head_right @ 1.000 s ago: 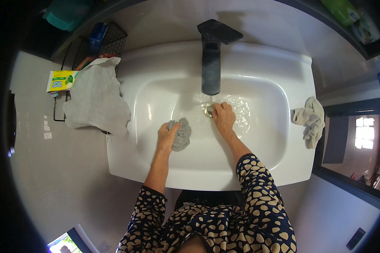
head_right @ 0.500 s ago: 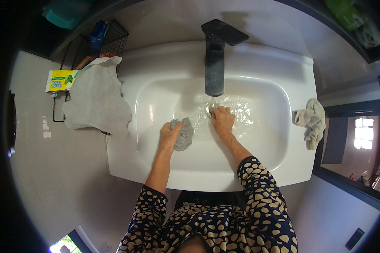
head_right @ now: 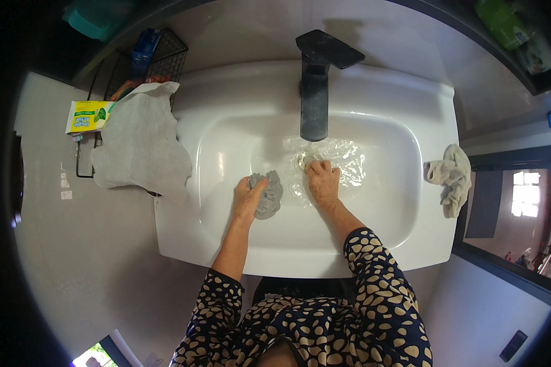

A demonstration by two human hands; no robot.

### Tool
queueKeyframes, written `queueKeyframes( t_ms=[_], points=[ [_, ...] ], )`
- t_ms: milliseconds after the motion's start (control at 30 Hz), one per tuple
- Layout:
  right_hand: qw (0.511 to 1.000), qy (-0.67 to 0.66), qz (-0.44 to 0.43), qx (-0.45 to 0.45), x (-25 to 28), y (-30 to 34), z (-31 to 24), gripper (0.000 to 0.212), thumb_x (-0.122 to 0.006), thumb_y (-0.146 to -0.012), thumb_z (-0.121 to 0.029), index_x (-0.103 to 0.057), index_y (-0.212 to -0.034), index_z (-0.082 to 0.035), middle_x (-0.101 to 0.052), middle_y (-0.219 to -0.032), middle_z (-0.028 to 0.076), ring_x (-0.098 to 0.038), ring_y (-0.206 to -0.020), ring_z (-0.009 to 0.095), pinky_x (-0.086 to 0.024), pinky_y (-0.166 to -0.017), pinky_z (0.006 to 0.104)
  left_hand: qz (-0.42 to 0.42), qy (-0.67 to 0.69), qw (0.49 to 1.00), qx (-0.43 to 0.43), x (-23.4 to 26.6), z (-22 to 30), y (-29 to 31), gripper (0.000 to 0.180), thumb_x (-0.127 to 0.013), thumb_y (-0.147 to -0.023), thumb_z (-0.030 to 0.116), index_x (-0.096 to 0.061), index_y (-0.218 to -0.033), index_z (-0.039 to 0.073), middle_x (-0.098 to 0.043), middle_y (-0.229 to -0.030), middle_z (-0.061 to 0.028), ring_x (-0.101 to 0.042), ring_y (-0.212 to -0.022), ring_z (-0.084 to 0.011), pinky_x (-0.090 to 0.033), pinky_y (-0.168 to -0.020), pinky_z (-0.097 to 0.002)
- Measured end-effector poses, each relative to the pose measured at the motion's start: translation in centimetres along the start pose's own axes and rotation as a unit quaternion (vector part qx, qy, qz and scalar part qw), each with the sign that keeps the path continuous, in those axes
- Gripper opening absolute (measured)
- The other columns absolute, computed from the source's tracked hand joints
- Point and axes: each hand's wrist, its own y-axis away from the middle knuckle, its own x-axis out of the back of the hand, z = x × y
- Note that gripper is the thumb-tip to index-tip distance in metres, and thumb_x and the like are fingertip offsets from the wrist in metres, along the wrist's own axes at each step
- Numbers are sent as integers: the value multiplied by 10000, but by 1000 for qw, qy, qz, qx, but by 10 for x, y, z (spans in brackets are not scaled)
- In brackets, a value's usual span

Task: The person wipes a bathroom wall with a cloth, then rinses and wrings the cloth in a sink. They continue wiping the wall and window sill, repeatedly rinsing and wringing the cloth to clean the surfaces.

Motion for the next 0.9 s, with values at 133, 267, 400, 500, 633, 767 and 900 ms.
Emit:
queueKeyframes(
  t_ms=[133,267,400,500,633,767,900],
  points=[
    [999,-12,-26,34,3,2,4,164,-560,-731,-111,-629,-879,-96,-516,-934,-13,-478,-909,190,-366,-684,373,-10,15,1000,-2,-1,1,1,460,-687,-774,233,-533,-1071,-82,-608,-937,-134,-595,-817,-171,-487,-709,-276],
    [998,-5,-46,42,6,4,6,222,-553,-736,-99,-624,-945,-71,-513,-968,1,-472,-927,197,-365,-691,372,-22,26,999,-7,-3,6,4,455,-687,-775,233,-531,-1069,-77,-608,-935,-130,-596,-814,-167,-490,-703,-273],
    [997,-26,-62,41,14,4,4,254,-544,-738,-78,-610,-981,-50,-505,-1011,19,-466,-967,214,-376,-696,375,-31,32,999,-16,-5,5,5,450,-682,-779,229,-526,-1075,-72,-609,-940,-126,-597,-817,-165,-491,-706,-272],
    [995,-36,-81,44,20,6,3,279,-549,-729,-70,-593,-1002,-32,-497,-1049,42,-460,-997,239,-399,-724,386,-41,36,998,-11,-4,2,3,453,-682,-780,232,-524,-1082,-66,-607,-946,-123,-597,-824,-166,-490,-713,-272],
    [975,-72,-211,14,28,17,5,384,-604,-684,-93,-569,-1063,-39,-477,-1097,83,-455,-1025,281,-424,-799,409,-54,25,998,15,-4,2,6,469,-673,-787,251,-514,-1104,-56,-600,-972,-125,-592,-863,-176,-485,-744,-288],
    [831,-477,-224,-178,93,7,-42,582,-674,-679,-157,-486,-1227,-108,-464,-1122,145,-448,-1080,303,-438,-833,408,-122,65,990,41,-10,17,24,476,-660,-782,250,-504,-1115,-51,-582,-1009,-135,-574,-886,-184,-482,-737,-305],
    [829,-506,-197,-136,86,17,-56,551,-642,-714,-139,-465,-1235,-112,-510,-1015,156,-511,-972,286,-455,-799,377,-200,145,966,77,-27,9,33,498,-648,-785,297,-490,-1154,2,-553,-1051,-124,-555,-941,-198,-490,-731,-331]
  ],
)
